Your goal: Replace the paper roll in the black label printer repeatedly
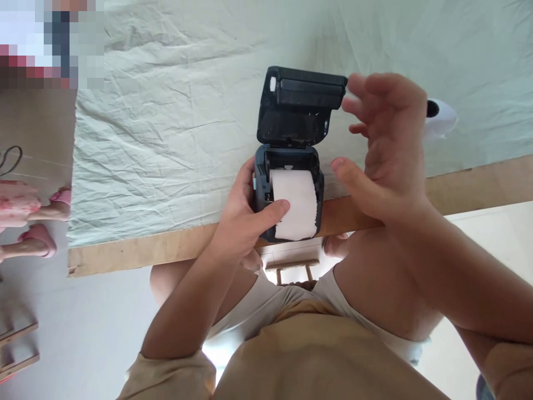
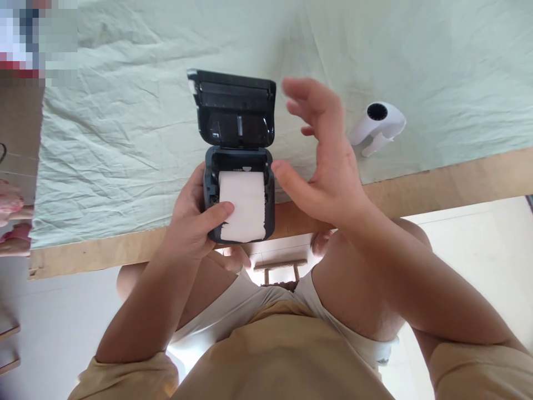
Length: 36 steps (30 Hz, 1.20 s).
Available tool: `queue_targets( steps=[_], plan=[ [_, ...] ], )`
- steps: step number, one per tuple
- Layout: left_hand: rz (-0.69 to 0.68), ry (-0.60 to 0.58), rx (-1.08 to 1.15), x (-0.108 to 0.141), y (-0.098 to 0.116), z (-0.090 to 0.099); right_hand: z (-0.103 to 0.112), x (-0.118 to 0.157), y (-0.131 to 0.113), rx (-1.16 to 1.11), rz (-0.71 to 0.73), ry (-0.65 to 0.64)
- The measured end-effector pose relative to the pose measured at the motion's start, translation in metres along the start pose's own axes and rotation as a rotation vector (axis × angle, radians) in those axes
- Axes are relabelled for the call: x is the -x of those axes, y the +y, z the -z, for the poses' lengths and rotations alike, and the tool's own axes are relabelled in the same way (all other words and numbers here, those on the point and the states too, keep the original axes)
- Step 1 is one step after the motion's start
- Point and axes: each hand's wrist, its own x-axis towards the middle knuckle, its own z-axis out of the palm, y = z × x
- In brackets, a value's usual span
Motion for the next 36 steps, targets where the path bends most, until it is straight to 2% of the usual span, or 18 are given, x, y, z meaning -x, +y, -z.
queue_targets(
  steps=[2,4,6,8,13,18,24,29,33,36],
  plan=[
    [0.001,-0.004,-0.009,0.0,0.001,0.0,0.0,0.0,0.002,0.014,0.002,0.017],
    [0.013,0.002,-0.016,0.001,0.002,-0.001,-0.002,0.001,0.002,-0.039,0.068,0.095],
    [0.024,0.009,-0.017,0.002,0.003,-0.001,-0.005,0.003,0.002,-0.11,0.137,0.101],
    [0.031,0.008,-0.008,0.003,0.002,-0.001,-0.008,0.006,0.002,-0.144,0.143,0.008],
    [-0.005,-0.018,0.013,0.004,-0.001,0.001,-0.013,0.008,0.006,-0.22,-0.045,-0.278],
    [0.036,0.003,0.027,0.003,0.002,-0.006,-0.013,0.006,0.016,-0.263,-0.099,-0.354],
    [0.002,-0.032,0.042,0.0,0.0,-0.004,-0.017,0.009,0.018,-0.223,-0.077,-0.313],
    [-0.046,-0.078,0.145,-0.006,-0.007,-0.001,-0.016,0.011,0.017,-0.172,-0.01,-0.274],
    [-0.001,0.031,0.176,-0.008,-0.008,-0.005,-0.014,0.011,0.017,-0.094,0.034,-0.191],
    [0.058,0.103,0.199,-0.009,-0.007,-0.008,-0.013,0.011,0.017,-0.103,0.06,-0.192]
  ],
)
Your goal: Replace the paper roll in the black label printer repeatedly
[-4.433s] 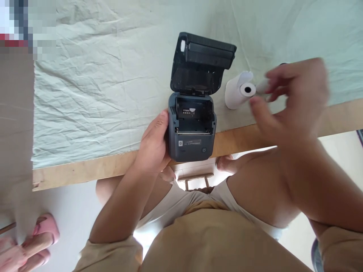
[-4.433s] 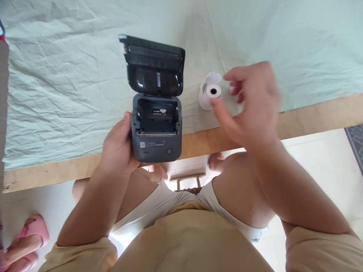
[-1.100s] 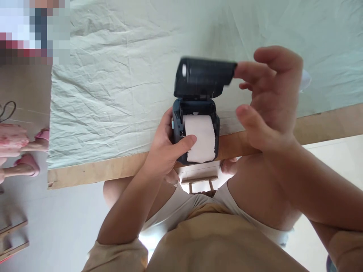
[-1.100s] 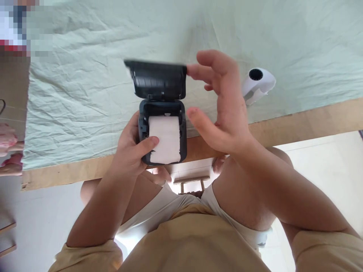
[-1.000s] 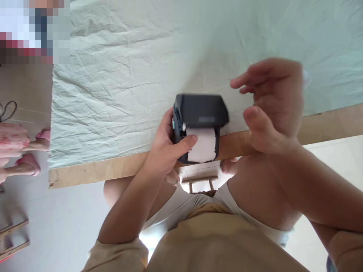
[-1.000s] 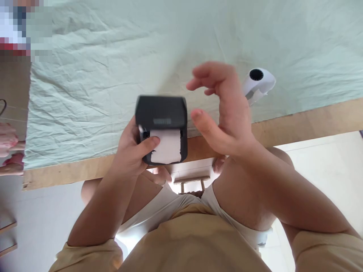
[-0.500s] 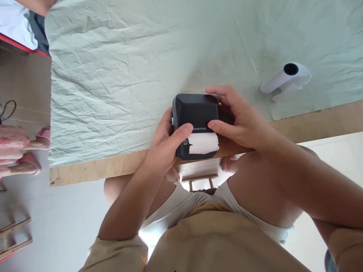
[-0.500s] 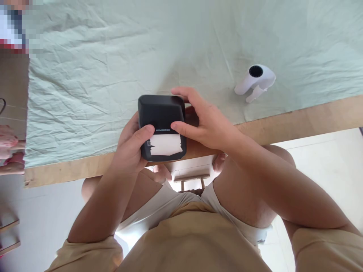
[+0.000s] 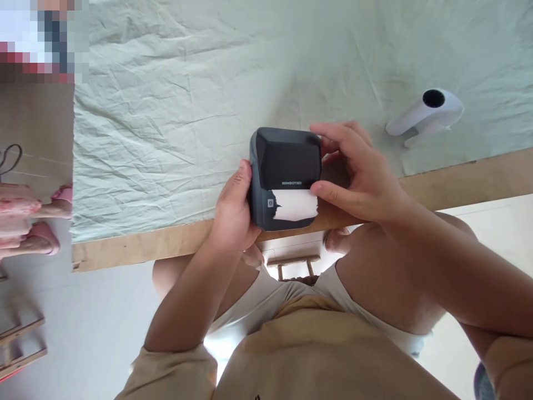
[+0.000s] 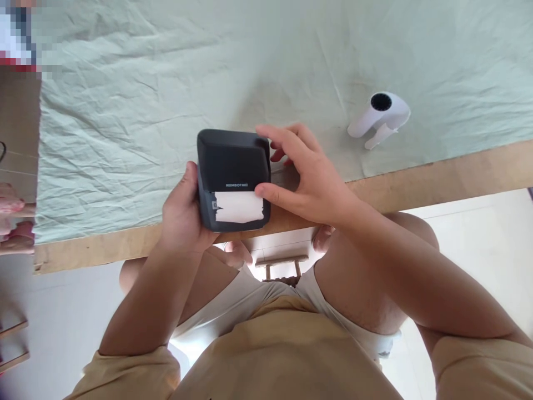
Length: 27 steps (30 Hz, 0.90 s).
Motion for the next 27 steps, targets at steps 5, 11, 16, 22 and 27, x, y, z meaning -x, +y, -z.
queue_targets(
  steps=[5,11,16,22,27],
  plan=[
    [-0.038,0.013,-0.01,0.0,0.003,-0.003,0.005,-0.002,-0.003,0.012,-0.013,-0.048],
    [-0.006,0.029,-0.039,0.001,0.004,-0.001,0.008,-0.004,-0.008,-0.13,-0.061,-0.086],
    [0.021,0.036,-0.018,0.0,0.002,0.002,0.002,-0.008,-0.029,-0.114,-0.037,0.18],
    [0.015,0.077,0.004,0.0,-0.003,0.003,0.0,-0.02,-0.042,0.004,-0.071,0.446],
    [0.007,-0.006,-0.067,-0.001,-0.002,0.001,0.003,-0.032,-0.042,0.424,-0.007,0.137]
  ],
)
